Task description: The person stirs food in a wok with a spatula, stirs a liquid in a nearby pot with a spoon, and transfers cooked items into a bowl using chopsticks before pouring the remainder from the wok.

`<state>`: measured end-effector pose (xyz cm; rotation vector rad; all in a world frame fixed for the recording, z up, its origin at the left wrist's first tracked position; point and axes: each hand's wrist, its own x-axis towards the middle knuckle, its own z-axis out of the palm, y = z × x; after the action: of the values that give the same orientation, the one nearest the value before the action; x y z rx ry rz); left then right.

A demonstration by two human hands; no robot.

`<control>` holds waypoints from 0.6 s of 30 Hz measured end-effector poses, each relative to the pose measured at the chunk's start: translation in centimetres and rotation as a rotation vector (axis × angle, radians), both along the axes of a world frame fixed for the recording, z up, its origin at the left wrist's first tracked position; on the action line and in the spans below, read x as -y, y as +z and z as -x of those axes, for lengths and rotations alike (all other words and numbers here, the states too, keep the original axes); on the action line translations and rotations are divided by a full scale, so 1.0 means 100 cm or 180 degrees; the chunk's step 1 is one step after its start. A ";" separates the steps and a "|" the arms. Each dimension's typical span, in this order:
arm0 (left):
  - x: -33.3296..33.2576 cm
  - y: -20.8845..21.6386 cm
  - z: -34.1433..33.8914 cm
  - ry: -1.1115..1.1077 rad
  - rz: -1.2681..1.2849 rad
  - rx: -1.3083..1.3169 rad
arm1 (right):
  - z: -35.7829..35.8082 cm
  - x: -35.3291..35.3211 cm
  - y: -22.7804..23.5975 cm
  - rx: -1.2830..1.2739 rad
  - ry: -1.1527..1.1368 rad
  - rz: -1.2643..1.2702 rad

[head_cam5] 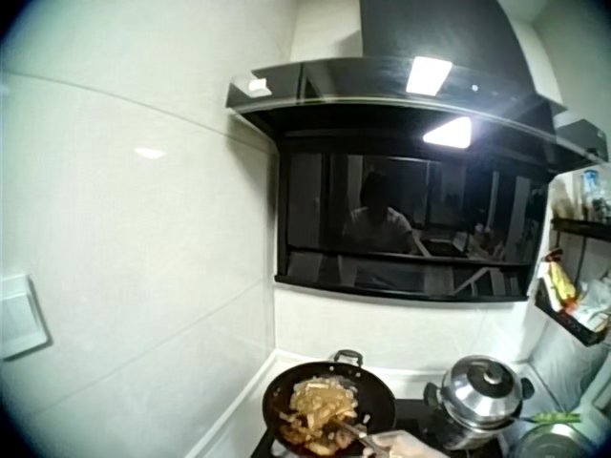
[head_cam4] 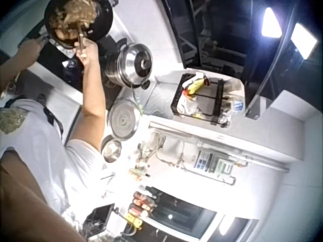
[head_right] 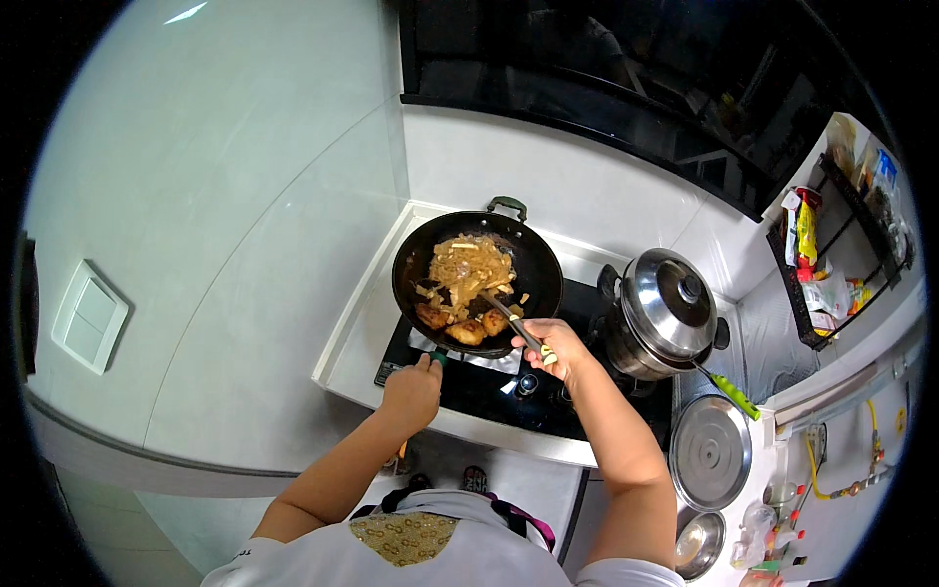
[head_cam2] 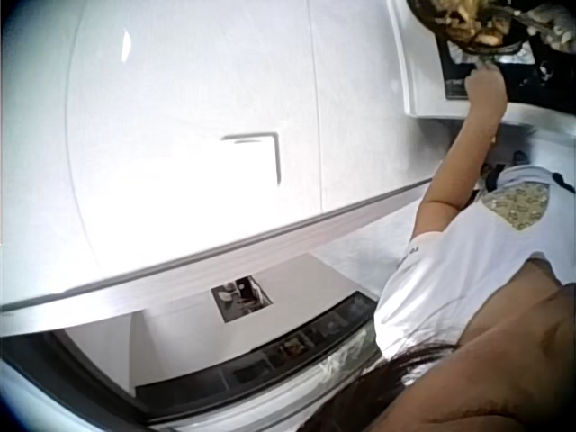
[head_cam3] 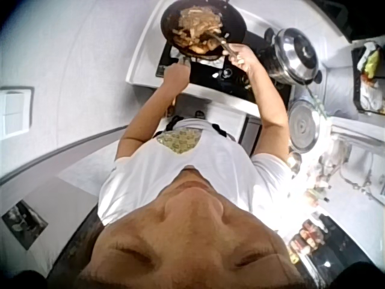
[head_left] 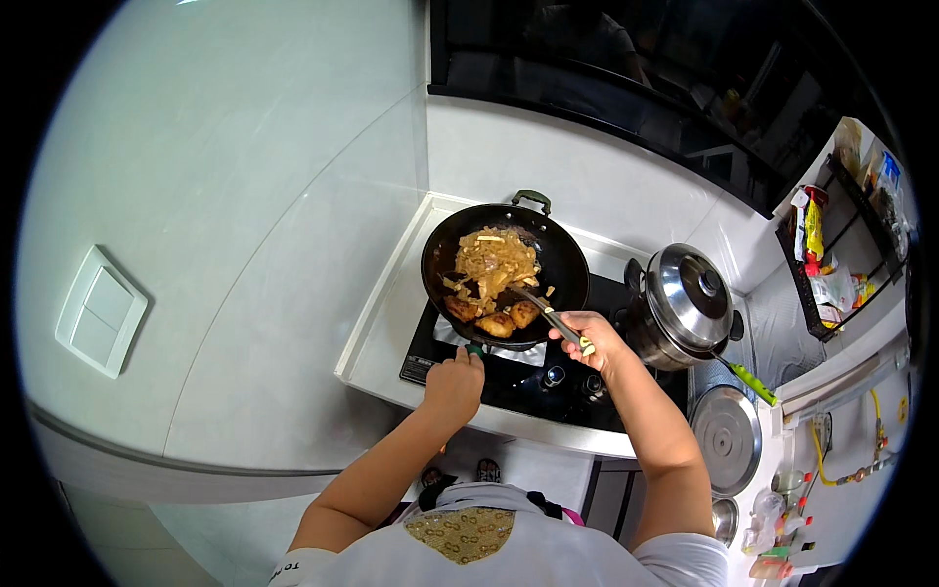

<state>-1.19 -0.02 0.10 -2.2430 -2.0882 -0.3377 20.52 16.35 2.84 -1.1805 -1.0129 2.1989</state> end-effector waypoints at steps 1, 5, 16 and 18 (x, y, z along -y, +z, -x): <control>0.000 -0.001 -0.001 0.0005 -0.0035 -0.0016 | -0.004 -0.002 0.001 0.0062 0.0031 -0.0159; -0.002 -0.005 -0.001 -0.0030 -0.0100 -0.0088 | -0.011 0.001 0.013 0.0604 0.0156 -0.0887; -0.002 -0.005 0.002 -0.0060 -0.0009 0.0086 | 0.004 0.046 0.040 0.2438 0.0769 -0.2578; -0.002 -0.006 0.002 -0.0047 0.0074 0.0066 | 0.006 0.050 0.040 0.2380 0.0731 -0.2541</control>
<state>-1.44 0.22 -0.46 -2.2786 -2.0975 -0.3406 19.95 11.32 6.85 -1.5094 -2.1394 1.1850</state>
